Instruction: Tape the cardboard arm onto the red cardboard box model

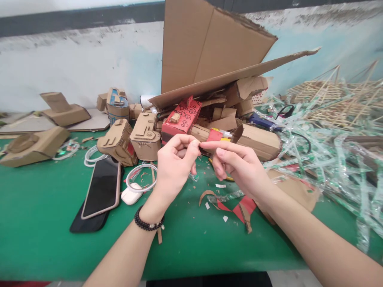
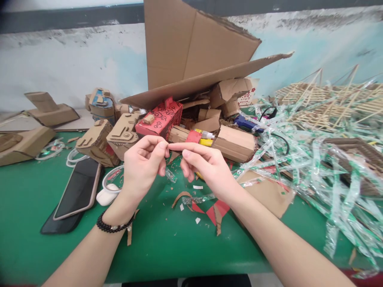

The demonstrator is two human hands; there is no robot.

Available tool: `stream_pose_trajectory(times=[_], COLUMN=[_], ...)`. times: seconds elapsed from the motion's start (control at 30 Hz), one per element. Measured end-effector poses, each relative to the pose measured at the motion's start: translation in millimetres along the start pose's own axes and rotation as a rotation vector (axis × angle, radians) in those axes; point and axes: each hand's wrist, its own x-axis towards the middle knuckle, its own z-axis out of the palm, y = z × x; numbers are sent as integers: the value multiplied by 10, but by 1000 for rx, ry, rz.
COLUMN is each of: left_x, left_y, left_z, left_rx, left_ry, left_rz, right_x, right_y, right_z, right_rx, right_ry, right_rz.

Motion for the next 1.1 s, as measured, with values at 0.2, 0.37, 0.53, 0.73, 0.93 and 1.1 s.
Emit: stream_pose_trajectory(times=[0.2, 0.37, 0.53, 0.73, 0.93, 1.1], left_x=[-23, -72, -88, -75, -73, -88], left_y=[10, 18, 22, -17, -9, -6], left_z=[28, 94, 125, 129, 138, 139], left_rx=[-55, -101, -119, -192, -255, -279], left_ry=[-46, -106, -114, -136, -142, -148], left_rz=[-64, -117, -154, -235, -294, -304], right_x=[17, 12, 17, 12, -3, -3], right_y=[5, -2, -36, 0, 60, 59], right_z=[28, 82, 99, 75, 31, 24], right_rx=[-138, -235, -285, -360, -448, -465], right_ry=[146, 174, 181, 190, 200, 216], right_rz=[-125, -219, -228, -264, -325, -346])
